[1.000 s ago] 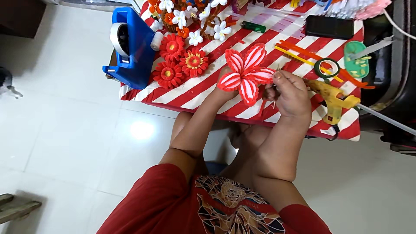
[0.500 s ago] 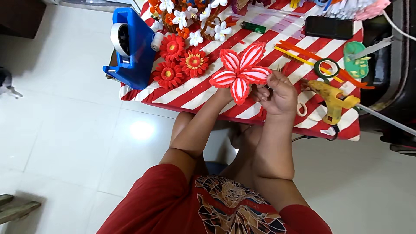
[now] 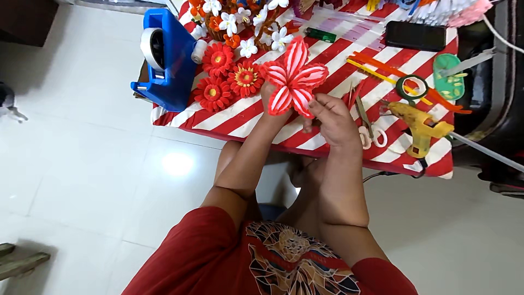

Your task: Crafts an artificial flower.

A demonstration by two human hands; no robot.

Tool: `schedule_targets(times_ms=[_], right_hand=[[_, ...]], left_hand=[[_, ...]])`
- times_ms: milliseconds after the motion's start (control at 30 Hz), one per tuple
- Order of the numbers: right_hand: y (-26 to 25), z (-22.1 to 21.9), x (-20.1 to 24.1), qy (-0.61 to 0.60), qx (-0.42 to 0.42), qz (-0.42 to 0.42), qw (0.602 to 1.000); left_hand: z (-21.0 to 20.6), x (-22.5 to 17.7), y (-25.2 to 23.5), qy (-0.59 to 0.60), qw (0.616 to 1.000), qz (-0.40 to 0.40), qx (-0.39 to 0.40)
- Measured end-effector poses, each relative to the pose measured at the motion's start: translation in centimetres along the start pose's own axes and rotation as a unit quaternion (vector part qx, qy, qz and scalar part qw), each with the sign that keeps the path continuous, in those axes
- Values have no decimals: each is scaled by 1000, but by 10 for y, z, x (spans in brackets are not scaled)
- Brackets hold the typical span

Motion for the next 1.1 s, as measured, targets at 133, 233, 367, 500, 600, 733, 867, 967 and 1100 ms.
schedule_targets(times_ms=[133, 233, 367, 500, 600, 733, 867, 967, 1100], right_hand=[[1, 9, 8, 78, -87, 25, 993], [8, 19, 17, 134, -90, 36, 986], [14, 21, 24, 179, -53, 46, 981], [15, 18, 26, 182, -45, 48, 981], [15, 20, 27, 179, -42, 50, 982], [17, 23, 26, 168, -36, 35, 984], [19, 19, 25, 138, -48, 20, 989], [14, 19, 18, 73, -40, 26, 996], [9, 13, 10, -19, -33, 37, 999]], left_hand=[[-5, 1, -11, 62, 995, -23, 76], [0, -2, -14, 54, 987, -57, 141], [11, -21, -11, 75, 971, -8, 227], [10, -25, -2, 216, 940, 127, 229], [3, -20, 1, 303, 918, 169, 191], [3, -16, 3, 292, 931, 152, 157], [4, -18, 8, 297, 917, 211, 162], [-2, -9, 14, 357, 878, 280, 154], [-18, 22, 27, 385, 876, 241, 160]])
Point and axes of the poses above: each hand's wrist, its own y-axis away from the middle knuckle, its own z-axis out of the back of the hand, x = y × z, the point moved 4 cm from there along -y, towards the middle knuckle, and after that the axes turned 6 degrees about x, right-handed, at the moved point
